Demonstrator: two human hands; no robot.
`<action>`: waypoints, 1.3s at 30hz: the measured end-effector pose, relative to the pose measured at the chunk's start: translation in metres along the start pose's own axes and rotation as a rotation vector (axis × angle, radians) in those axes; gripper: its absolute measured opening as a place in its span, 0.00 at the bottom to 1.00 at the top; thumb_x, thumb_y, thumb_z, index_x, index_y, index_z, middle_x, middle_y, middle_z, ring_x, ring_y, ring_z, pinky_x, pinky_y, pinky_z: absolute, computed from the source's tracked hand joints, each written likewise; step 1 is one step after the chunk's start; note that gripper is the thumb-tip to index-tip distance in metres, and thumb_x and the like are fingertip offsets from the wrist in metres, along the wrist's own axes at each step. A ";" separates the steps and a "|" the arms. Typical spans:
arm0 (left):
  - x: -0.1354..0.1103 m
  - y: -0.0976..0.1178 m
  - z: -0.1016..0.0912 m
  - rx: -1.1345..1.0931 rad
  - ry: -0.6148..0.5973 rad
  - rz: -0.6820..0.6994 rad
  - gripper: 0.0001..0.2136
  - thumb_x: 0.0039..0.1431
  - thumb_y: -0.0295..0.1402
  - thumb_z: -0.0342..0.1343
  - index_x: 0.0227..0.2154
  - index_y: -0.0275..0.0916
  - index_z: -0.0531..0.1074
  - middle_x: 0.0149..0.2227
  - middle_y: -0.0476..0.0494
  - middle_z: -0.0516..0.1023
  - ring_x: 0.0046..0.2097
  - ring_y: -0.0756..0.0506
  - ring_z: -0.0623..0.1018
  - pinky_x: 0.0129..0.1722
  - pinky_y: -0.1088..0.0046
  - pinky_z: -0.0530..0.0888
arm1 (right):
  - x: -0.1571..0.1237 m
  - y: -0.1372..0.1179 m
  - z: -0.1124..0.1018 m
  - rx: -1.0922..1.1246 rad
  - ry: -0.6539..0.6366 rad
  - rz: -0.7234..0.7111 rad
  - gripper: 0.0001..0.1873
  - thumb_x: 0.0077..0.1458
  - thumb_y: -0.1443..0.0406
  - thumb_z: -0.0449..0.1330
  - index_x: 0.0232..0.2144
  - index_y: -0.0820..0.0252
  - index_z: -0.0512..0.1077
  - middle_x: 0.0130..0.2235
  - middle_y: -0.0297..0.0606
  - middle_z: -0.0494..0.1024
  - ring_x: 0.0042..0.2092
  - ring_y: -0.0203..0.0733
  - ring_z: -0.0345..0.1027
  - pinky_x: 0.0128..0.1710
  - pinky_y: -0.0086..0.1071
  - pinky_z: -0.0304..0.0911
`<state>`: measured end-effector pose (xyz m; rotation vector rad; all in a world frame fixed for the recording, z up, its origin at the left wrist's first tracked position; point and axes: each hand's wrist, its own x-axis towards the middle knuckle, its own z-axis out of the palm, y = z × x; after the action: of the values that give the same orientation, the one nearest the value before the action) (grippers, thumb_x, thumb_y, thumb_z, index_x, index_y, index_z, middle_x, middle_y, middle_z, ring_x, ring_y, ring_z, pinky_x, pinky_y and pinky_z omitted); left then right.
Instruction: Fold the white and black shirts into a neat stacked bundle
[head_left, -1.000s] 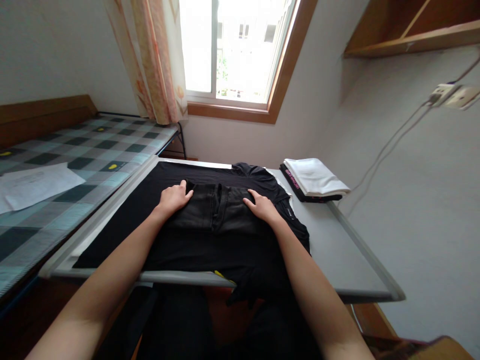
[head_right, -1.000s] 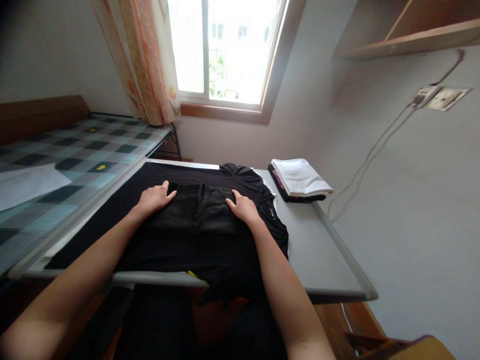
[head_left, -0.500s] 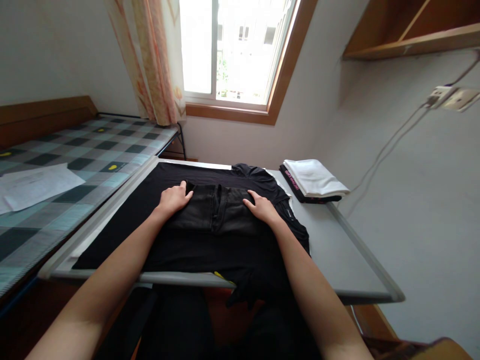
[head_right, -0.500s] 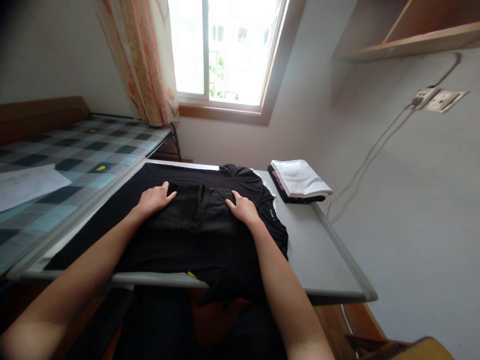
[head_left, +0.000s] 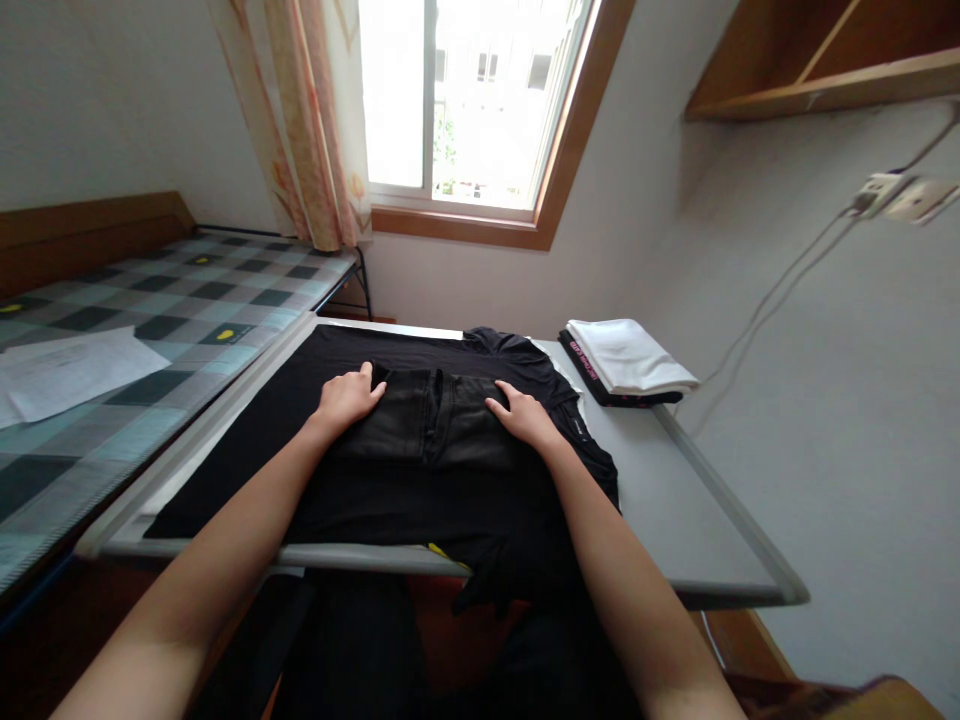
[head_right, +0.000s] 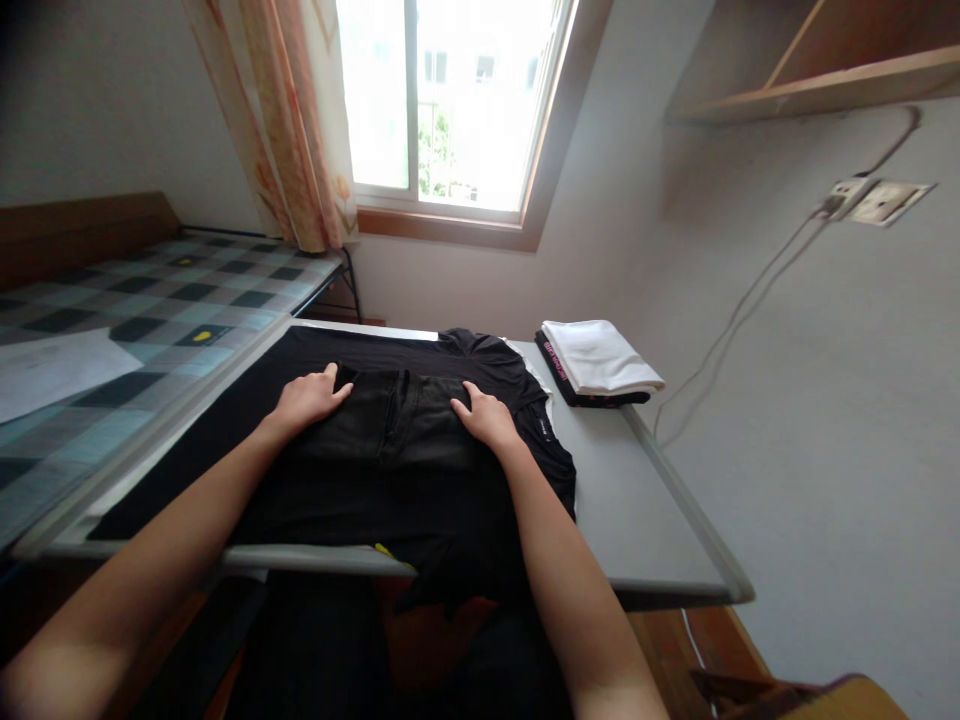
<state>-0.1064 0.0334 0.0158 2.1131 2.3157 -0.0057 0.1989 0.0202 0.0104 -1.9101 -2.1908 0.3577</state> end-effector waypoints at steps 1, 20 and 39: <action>0.000 0.000 0.000 0.001 0.000 -0.001 0.26 0.62 0.49 0.40 0.53 0.34 0.65 0.44 0.27 0.78 0.47 0.32 0.78 0.43 0.61 0.72 | 0.000 0.000 0.000 0.001 0.000 -0.001 0.31 0.63 0.51 0.50 0.63 0.59 0.59 0.55 0.50 0.73 0.54 0.54 0.69 0.52 0.40 0.62; -0.001 0.001 -0.002 -0.004 -0.008 -0.007 0.27 0.62 0.49 0.40 0.54 0.34 0.64 0.45 0.27 0.78 0.48 0.32 0.78 0.43 0.61 0.72 | 0.001 0.001 0.001 0.003 0.005 -0.003 0.31 0.62 0.51 0.49 0.63 0.59 0.59 0.55 0.50 0.73 0.53 0.55 0.69 0.51 0.41 0.62; -0.002 0.001 -0.002 0.015 -0.004 -0.005 0.26 0.63 0.49 0.40 0.53 0.34 0.65 0.45 0.28 0.78 0.47 0.33 0.78 0.43 0.63 0.72 | 0.001 0.001 0.002 -0.002 0.009 -0.004 0.31 0.63 0.51 0.50 0.63 0.58 0.59 0.54 0.49 0.74 0.53 0.54 0.70 0.51 0.40 0.62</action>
<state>-0.1056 0.0318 0.0181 2.1124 2.3264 -0.0273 0.1991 0.0213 0.0085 -1.9042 -2.1899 0.3450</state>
